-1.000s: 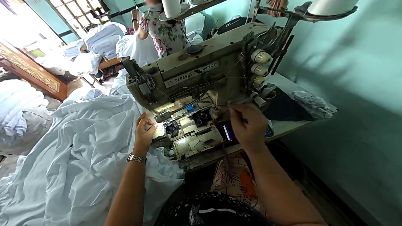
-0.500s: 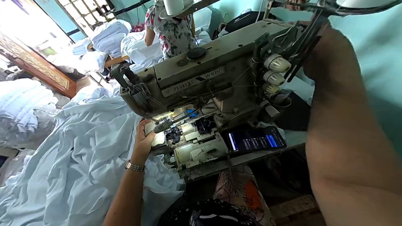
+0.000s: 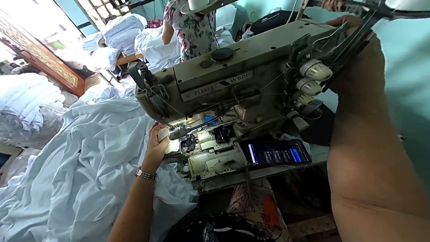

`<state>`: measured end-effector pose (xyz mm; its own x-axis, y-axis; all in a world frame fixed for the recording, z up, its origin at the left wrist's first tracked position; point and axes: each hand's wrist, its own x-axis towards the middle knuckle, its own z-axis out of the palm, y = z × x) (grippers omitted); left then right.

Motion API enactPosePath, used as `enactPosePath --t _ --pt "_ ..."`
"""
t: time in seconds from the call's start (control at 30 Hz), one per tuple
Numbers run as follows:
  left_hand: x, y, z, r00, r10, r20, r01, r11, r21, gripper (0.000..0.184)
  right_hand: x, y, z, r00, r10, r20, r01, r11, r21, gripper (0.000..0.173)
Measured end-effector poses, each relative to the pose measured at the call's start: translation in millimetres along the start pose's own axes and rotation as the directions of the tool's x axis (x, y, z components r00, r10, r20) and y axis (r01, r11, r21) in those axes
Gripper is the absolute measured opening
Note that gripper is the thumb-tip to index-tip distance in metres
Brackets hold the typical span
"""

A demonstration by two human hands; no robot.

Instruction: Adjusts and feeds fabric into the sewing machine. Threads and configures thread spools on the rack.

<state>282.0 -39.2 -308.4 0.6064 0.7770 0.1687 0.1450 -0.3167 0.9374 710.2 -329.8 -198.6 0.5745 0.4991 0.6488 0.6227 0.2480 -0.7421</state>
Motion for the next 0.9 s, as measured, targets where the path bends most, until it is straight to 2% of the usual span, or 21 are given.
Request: enactPosePath --t 0.23,0.4,0.57,0.9 --pt "0 -1 -1 1.0 -0.015 0.007 0.015 1.0 -0.013 0.054 -5 -11 5 0.998 0.025 -0.054 -0.018 0.991 0.131 0.041" --pt "0 1 0 1.0 -0.007 -0.002 0.007 0.999 0.031 0.052 -3 -10 7 0.989 0.103 -0.102 -0.071 0.96 0.272 0.042" --pt "1 0 0 1.0 -0.005 0.003 0.005 1.0 0.03 0.051 -4 -8 9 0.991 -0.005 -0.134 0.053 0.932 0.358 0.032" --pt "1 0 1 1.0 0.006 0.018 -0.006 1.0 0.028 0.05 -6 2 7 0.966 -0.144 -0.213 0.224 0.878 0.424 0.031"
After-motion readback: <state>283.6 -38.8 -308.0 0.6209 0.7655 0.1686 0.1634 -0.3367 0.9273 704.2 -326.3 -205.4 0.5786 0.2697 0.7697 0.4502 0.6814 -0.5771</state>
